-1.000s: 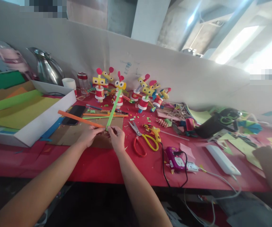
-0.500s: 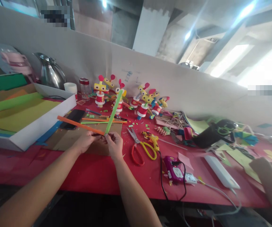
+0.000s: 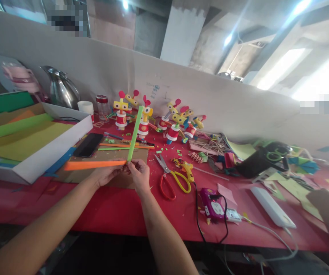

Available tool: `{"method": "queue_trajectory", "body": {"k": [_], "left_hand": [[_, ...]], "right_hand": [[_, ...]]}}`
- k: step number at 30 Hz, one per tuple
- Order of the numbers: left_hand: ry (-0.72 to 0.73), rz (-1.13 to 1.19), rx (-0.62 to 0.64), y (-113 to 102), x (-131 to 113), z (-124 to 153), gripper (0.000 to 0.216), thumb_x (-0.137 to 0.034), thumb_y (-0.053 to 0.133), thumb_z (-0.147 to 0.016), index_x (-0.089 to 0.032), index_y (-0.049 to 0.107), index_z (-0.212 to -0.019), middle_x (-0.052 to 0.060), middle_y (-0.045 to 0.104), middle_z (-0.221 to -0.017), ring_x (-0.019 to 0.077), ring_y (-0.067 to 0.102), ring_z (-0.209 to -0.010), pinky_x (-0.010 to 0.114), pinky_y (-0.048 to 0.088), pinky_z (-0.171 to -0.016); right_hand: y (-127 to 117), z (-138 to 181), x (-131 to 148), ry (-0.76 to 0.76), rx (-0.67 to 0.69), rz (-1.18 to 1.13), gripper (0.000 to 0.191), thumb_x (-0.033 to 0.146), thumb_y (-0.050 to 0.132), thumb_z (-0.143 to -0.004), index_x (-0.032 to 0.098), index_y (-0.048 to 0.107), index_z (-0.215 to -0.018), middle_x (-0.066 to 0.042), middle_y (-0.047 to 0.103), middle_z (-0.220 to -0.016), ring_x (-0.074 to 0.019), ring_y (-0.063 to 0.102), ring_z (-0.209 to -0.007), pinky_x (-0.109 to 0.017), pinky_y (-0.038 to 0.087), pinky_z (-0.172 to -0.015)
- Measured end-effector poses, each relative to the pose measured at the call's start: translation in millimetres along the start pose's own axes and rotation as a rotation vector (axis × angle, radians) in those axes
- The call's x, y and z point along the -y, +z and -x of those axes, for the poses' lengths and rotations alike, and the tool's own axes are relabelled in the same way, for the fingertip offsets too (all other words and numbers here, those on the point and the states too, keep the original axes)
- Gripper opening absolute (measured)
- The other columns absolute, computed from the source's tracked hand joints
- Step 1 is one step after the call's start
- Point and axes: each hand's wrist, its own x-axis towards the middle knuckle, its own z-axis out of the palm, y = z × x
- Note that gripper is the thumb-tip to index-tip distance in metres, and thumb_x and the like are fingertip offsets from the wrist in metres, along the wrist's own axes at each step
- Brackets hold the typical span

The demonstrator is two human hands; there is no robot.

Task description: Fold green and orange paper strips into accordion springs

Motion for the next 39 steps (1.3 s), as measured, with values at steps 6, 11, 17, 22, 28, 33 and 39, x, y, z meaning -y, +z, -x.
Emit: {"method": "queue_trajectory", "body": {"k": [6,11,17,22,28,33,39], "left_hand": [[0.057,-0.065,0.108,-2,2,-1,0.022,-0.031,0.08,-0.06,-0.012,0.069,-0.062,0.003,0.062,-0.058,0.0118,0.055,-0.058,0.025,0.042,-0.061],[0.041,-0.08,0.129,-1,1,-1,0.023,-0.031,0.081,-0.058,-0.011,0.069,-0.061,0.003,0.061,-0.057,0.0117,0.055,-0.058,0.025,0.042,-0.063],[0.043,-0.098,0.12,-3,0,-2,0.022,-0.028,0.082,-0.056,-0.012,0.068,-0.058,0.004,0.062,-0.057,0.0128,0.056,-0.058,0.026,0.041,-0.062],[0.06,-0.074,0.065,-2,1,-4,0.021,-0.026,0.084,-0.052,-0.012,0.068,-0.057,0.002,0.061,-0.054,0.0118,0.054,-0.055,0.026,0.042,-0.06],[0.088,-0.02,-0.09,9,-2,0,0.024,-0.028,0.084,-0.049,-0.013,0.07,-0.061,0.003,0.065,-0.057,0.0127,0.057,-0.058,0.028,0.046,-0.064],[0.128,0.003,-0.129,15,-3,2,0.025,-0.029,0.085,-0.047,-0.014,0.071,-0.063,0.002,0.066,-0.057,0.0127,0.059,-0.058,0.027,0.046,-0.064],[0.094,0.065,-0.131,15,0,0,0.022,-0.022,0.083,-0.05,-0.013,0.072,-0.066,0.003,0.069,-0.064,0.0118,0.061,-0.064,0.025,0.048,-0.07]], "right_hand": [[-1,0,-8,-0.007,-0.016,0.018,0.022,0.035,0.07,-0.068,0.017,0.062,-0.078,0.002,0.064,-0.056,-0.0124,0.058,-0.051,-0.025,0.047,-0.052],[0,2,-5,-0.008,-0.017,0.031,0.019,0.031,0.071,-0.066,0.017,0.066,-0.078,0.001,0.065,-0.057,-0.0127,0.058,-0.051,-0.025,0.048,-0.053],[3,4,-2,0.002,-0.024,0.004,0.02,0.029,0.073,-0.063,0.017,0.069,-0.079,0.0,0.067,-0.06,-0.0138,0.06,-0.052,-0.027,0.049,-0.054],[1,3,-6,-0.03,0.002,0.058,0.018,0.031,0.069,-0.069,0.018,0.072,-0.082,0.0,0.066,-0.063,-0.0147,0.061,-0.055,-0.029,0.053,-0.058],[3,3,-5,-0.051,0.029,0.076,0.02,0.031,0.068,-0.07,0.018,0.072,-0.085,-0.002,0.07,-0.07,-0.0171,0.064,-0.063,-0.032,0.055,-0.068],[5,2,-5,-0.015,-0.025,0.015,0.03,0.033,0.071,-0.068,0.016,0.069,-0.093,-0.002,0.071,-0.071,-0.0162,0.064,-0.061,-0.031,0.054,-0.067],[3,0,-5,-0.034,-0.117,0.066,0.021,0.035,0.068,-0.072,0.015,0.07,-0.076,-0.001,0.067,-0.062,-0.0141,0.06,-0.058,-0.026,0.05,-0.06]]}}
